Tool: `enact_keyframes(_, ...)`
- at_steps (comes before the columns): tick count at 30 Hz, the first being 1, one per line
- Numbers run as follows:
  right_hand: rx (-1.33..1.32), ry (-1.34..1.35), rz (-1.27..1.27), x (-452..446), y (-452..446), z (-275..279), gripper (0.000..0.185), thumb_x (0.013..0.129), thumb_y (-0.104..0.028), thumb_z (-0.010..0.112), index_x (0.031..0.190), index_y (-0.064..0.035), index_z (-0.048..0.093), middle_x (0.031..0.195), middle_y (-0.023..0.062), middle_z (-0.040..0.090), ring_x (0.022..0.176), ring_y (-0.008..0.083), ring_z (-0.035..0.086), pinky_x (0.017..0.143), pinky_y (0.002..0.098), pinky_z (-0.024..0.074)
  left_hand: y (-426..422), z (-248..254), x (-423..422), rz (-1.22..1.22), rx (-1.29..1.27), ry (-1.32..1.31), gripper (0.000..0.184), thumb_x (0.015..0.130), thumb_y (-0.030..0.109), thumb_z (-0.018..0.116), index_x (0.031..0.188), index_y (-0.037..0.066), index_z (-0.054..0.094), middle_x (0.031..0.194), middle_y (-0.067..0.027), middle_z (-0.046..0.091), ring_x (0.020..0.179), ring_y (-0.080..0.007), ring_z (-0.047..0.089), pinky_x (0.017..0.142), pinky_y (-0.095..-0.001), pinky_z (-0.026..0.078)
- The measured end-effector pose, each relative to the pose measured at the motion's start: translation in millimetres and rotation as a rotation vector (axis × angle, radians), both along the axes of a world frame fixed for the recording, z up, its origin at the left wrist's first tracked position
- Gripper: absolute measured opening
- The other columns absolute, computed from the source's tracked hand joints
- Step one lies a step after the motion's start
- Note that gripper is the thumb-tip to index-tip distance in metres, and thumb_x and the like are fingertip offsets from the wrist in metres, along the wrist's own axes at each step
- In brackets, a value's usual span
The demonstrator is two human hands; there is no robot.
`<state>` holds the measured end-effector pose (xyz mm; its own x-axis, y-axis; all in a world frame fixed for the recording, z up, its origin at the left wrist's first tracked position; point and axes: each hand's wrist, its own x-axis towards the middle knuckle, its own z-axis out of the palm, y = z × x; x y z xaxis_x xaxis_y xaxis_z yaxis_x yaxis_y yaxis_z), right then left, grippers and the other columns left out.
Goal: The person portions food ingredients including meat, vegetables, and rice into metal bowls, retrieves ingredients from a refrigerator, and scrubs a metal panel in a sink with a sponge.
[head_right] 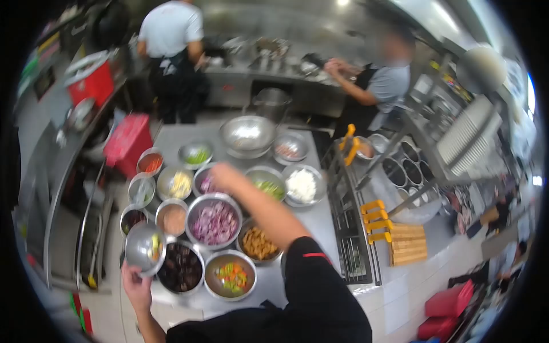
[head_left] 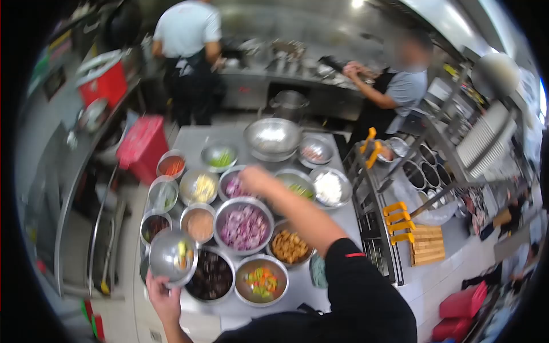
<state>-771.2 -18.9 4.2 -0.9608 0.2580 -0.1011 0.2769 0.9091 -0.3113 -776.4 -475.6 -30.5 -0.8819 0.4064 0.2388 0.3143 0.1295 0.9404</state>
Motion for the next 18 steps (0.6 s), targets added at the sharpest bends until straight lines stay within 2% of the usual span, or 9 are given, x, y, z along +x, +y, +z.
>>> enact_keyframes(1,0.088,-0.162,-0.003,-28.7,8.6,-30.2,0.033,0.074,-0.02,0.07,0.102,-0.003,0.07,0.105,0.0199,0.067,0.1,0.0339,0.065,0.085,0.0431,0.0525,4.0,-5.8,-1.2,-0.033,0.11,0.021,0.031,0.072,-0.01,0.069,0.095,0.003,0.053,0.144,-0.0175,0.035,0.116,-0.0249,0.055,0.085,-0.0303,0.051)
enact_keyframes(2,0.134,-0.133,0.021,-29.8,10.1,-42.5,0.034,0.074,-0.02,0.071,0.105,-0.0046,0.069,0.107,0.0184,0.068,0.099,0.0342,0.065,0.084,0.0435,0.0534,7.4,4.4,4.0,-0.047,0.124,-0.046,0.033,0.071,-0.01,0.069,0.097,0.003,0.054,0.143,-0.0176,0.035,0.109,-0.0212,0.059,0.079,-0.0272,0.051)
enact_keyframes(3,0.166,-0.115,0.059,-29.2,2.9,-45.7,0.036,0.074,-0.02,0.072,0.107,-0.0062,0.068,0.108,0.0169,0.068,0.098,0.0345,0.066,0.084,0.0439,0.0542,8.0,19.2,12.0,-0.018,0.054,-0.133,0.032,0.072,-0.015,0.064,0.095,0.003,0.051,0.142,-0.0144,0.038,0.116,-0.0199,0.053,0.095,-0.0303,0.045)
enact_keyframes(6,0.079,-0.206,0.121,-31.9,-2.5,-38.9,0.042,0.073,-0.022,0.075,0.112,-0.01,0.067,0.109,0.017,0.068,0.099,0.0344,0.066,0.084,0.0443,0.055,-7.4,1.0,7.1,-0.016,0.076,-0.062,0.033,0.072,-0.016,0.064,0.095,0.003,0.051,0.14,-0.0142,0.038,0.114,-0.0192,0.054,0.096,-0.0297,0.044)
enact_keyframes(9,0.037,-0.181,0.028,-33.5,-7.4,-42.2,0.037,0.075,-0.02,0.074,0.11,-0.0122,0.068,0.109,0.0198,0.067,0.102,0.0339,0.066,0.084,0.0444,0.055,-18.3,0.0,6.8,0.0,0.02,-0.064,0.033,0.072,-0.015,0.065,0.096,0.002,0.051,0.14,-0.0141,0.037,0.113,-0.0188,0.054,0.096,-0.0292,0.045)
enact_keyframes(13,0.02,-0.106,-0.031,-37.3,-3.5,-48.3,0.025,0.077,-0.014,0.069,0.101,-0.0079,0.072,0.101,0.0215,0.069,0.098,0.0337,0.068,0.082,0.0439,0.0555,-21.6,5.1,0.4,0.051,-0.01,-0.077,0.033,0.073,-0.014,0.067,0.098,0.002,0.052,0.138,-0.015,0.037,0.114,-0.0199,0.054,0.095,-0.0287,0.045)
enact_keyframes(16,-0.064,-0.008,-0.084,-40.6,3.1,-61.7,0.018,0.076,-0.009,0.066,0.092,-0.0036,0.073,0.093,0.0217,0.07,0.09,0.0362,0.069,0.08,0.0444,0.0554,-4.3,28.6,1.4,0.037,-0.037,-0.012,0.033,0.073,-0.013,0.068,0.098,0.003,0.052,0.138,-0.0165,0.037,0.114,-0.0205,0.054,0.094,-0.0288,0.045)
enact_keyframes(18,-0.023,0.046,0.009,-47.3,14.4,-78.8,0.02,0.075,-0.01,0.068,0.093,-0.0031,0.073,0.093,0.022,0.069,0.089,0.0376,0.068,0.08,0.0448,0.0549,12.6,46.0,0.6,0.006,-0.082,0.042,0.033,0.072,-0.012,0.068,0.097,0.003,0.053,0.138,-0.0175,0.037,0.115,-0.0208,0.054,0.094,-0.0289,0.045)
